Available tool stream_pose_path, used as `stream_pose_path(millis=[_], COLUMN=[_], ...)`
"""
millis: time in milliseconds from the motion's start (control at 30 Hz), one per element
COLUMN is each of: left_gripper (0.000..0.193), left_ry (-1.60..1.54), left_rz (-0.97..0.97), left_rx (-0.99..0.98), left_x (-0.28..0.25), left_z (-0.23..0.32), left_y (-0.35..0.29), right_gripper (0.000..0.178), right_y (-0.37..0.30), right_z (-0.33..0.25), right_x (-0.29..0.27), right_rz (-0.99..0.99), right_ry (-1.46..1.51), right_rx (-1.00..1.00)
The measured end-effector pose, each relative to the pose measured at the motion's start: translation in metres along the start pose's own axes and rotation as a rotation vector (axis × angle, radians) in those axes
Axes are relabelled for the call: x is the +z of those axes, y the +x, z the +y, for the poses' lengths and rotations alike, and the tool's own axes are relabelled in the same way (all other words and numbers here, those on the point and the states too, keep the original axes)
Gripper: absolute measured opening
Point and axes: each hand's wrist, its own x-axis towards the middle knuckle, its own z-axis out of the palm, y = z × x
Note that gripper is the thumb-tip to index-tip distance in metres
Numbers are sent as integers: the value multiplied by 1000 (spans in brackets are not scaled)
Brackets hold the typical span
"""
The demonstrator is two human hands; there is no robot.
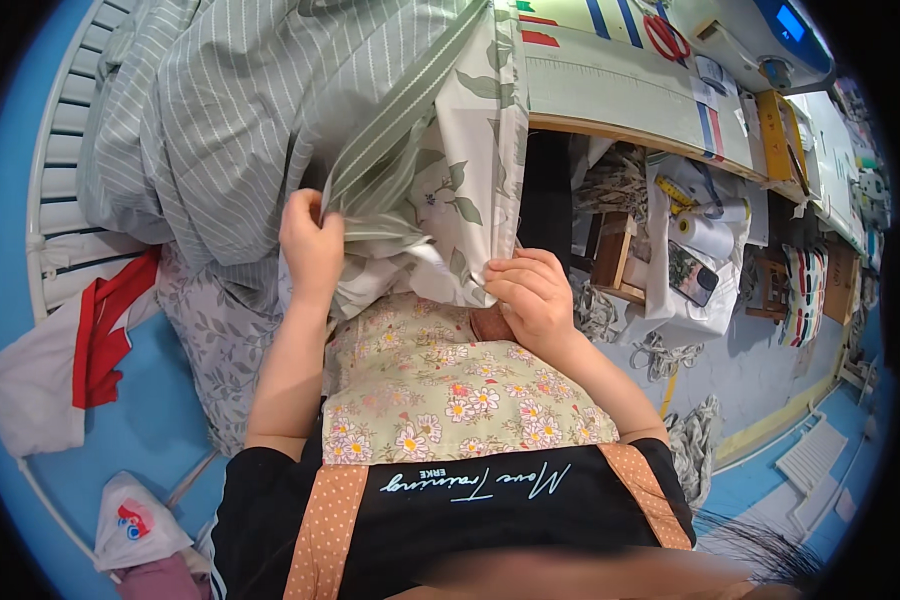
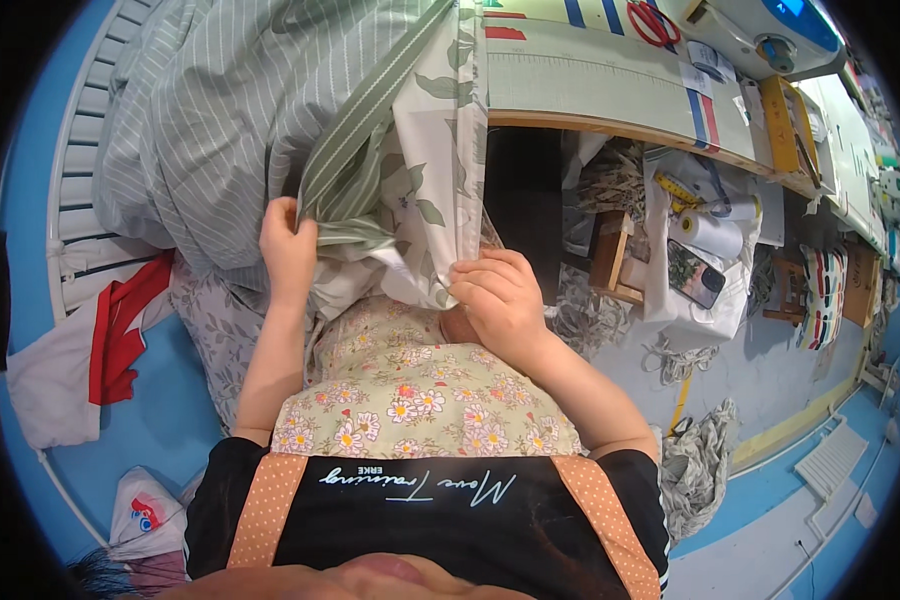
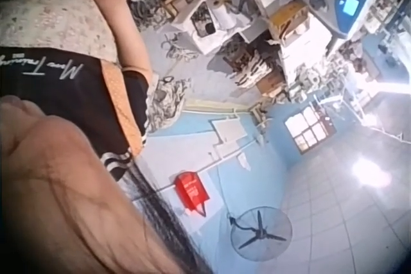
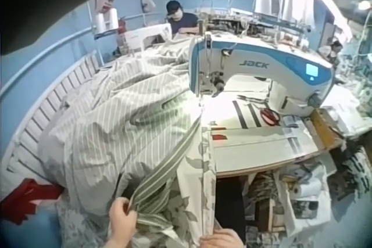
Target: Sewing a fabric pillowcase using an industrial sewing machine.
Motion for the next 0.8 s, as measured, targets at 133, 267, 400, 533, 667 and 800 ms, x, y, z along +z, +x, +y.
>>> stream_pose_path(millis=[133, 267, 400, 533, 667, 800], left_gripper=[13, 13, 11, 11, 10, 10], left_ry=[-417, -1047, -576, 4, 124, 119], left_rz=[65, 135, -128, -759, -849, -852], left_rx=[-229, -330, 449, 1070, 1088, 1084], left_x=[-1, -47, -97, -55, -12, -3], left_z=[-10, 40, 112, 145, 138, 127], left_y=[-5, 16, 28, 7, -11, -14], right_gripper=[25, 21, 19, 20, 19, 19], right_y=[1, 2, 0, -5, -13, -13], right_z=[1, -3, -11, -12, -8, -10], right_x=[-1, -5, -8, -6, -2, 3], right_rz=[-12, 11, 28, 58, 29, 142], right_ry=[-29, -41, -35, -57, -85, -56], right_rx=[-17, -29, -62, -64, -77, -87])
